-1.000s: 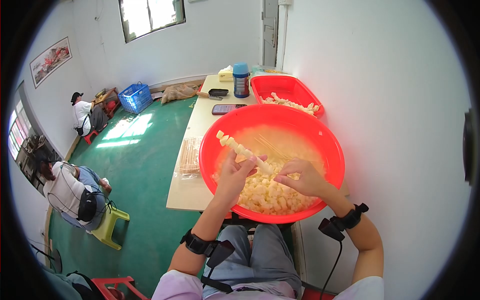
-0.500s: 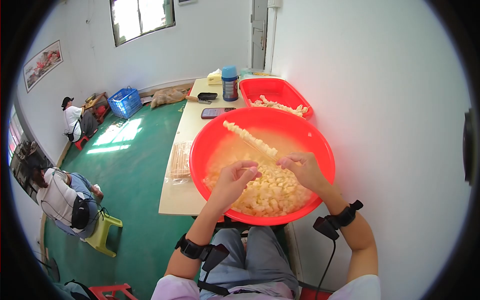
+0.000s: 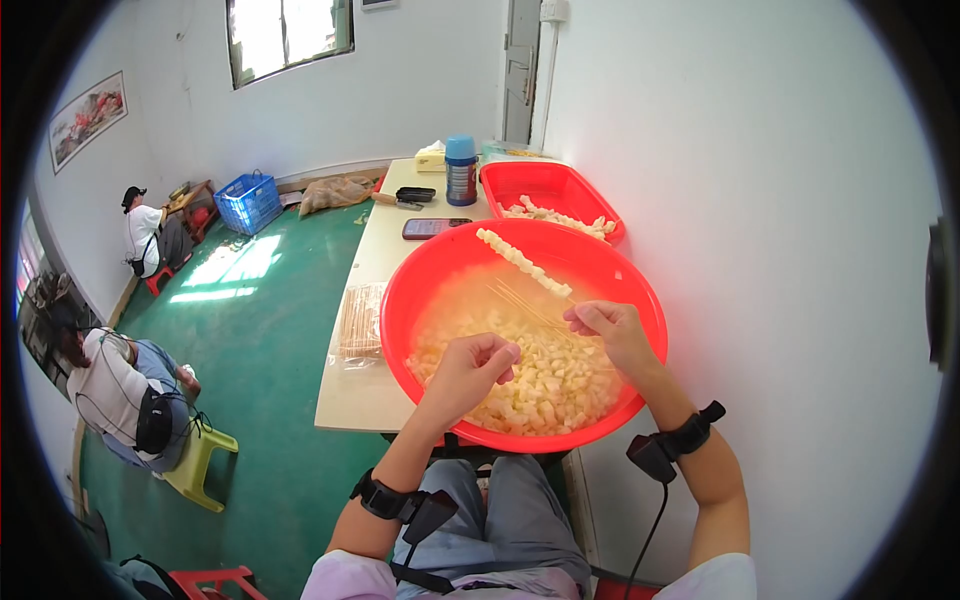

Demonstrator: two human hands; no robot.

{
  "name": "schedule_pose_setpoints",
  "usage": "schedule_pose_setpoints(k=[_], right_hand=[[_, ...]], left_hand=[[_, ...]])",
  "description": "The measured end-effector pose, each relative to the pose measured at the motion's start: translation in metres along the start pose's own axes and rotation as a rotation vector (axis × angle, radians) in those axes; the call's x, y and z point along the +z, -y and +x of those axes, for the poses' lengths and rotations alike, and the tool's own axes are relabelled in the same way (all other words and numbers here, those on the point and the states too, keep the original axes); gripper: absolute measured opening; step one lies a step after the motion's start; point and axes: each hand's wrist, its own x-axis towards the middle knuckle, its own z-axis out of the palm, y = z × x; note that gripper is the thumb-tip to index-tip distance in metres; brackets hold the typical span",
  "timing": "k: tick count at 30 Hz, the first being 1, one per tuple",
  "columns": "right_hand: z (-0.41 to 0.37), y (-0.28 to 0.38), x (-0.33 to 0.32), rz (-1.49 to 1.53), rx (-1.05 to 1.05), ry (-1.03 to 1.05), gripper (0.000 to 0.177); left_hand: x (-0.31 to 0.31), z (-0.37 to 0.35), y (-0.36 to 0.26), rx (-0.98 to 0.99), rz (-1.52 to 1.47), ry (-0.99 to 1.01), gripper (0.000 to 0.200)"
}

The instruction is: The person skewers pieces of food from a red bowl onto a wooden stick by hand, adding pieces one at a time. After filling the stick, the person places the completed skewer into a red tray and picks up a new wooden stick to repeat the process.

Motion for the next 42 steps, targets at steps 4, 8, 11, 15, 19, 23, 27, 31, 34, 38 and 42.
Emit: schedule_pose_setpoints(k=[4, 8, 11, 15, 19, 23, 27, 31, 34, 38, 42], right_hand=[[0.001, -0.002, -0.002, 0.070, 0.023, 0.006, 0.026], [0.003, -0.009, -0.005, 0.141, 0.030, 0.004, 0.026], [0.004, -0.010, -0.006, 0.187, 0.043, -0.009, 0.026], [0.004, -0.009, -0.006, 0.224, 0.066, -0.029, 0.026], [0.003, -0.007, -0.010, 0.223, 0.061, -0.054, 0.024], [0.005, 0.010, -0.024, 0.191, 0.047, -0.133, 0.025], [0.022, 0.026, -0.057, 0.124, 0.054, -0.163, 0.025], [0.068, 0.031, -0.092, 0.032, 0.149, -0.192, 0.024], [0.107, 0.028, -0.103, -0.006, 0.246, -0.207, 0.024], [0.164, 0.002, -0.112, -0.056, 0.301, -0.291, 0.018], [0.209, -0.019, -0.108, 0.032, 0.340, -0.242, 0.008]], left_hand=[[-0.001, 0.001, 0.002, 0.013, 0.001, 0.013, 0.021], [0.000, 0.001, 0.001, 0.003, 0.000, 0.009, 0.021], [0.000, 0.001, 0.001, 0.005, 0.007, 0.010, 0.022], [-0.001, 0.003, 0.006, 0.022, -0.008, 0.011, 0.021], [0.000, 0.002, 0.005, 0.026, 0.003, -0.001, 0.022], [-0.001, 0.005, 0.012, 0.035, 0.012, -0.008, 0.023], [-0.002, 0.003, 0.010, 0.032, 0.015, 0.016, 0.023], [-0.002, 0.003, 0.009, 0.031, 0.017, 0.027, 0.024], [-0.003, 0.004, 0.013, 0.047, 0.049, 0.015, 0.026], [-0.003, 0.004, 0.011, 0.065, 0.149, -0.025, 0.026], [-0.005, 0.005, 0.014, 0.084, 0.164, -0.023, 0.028]])
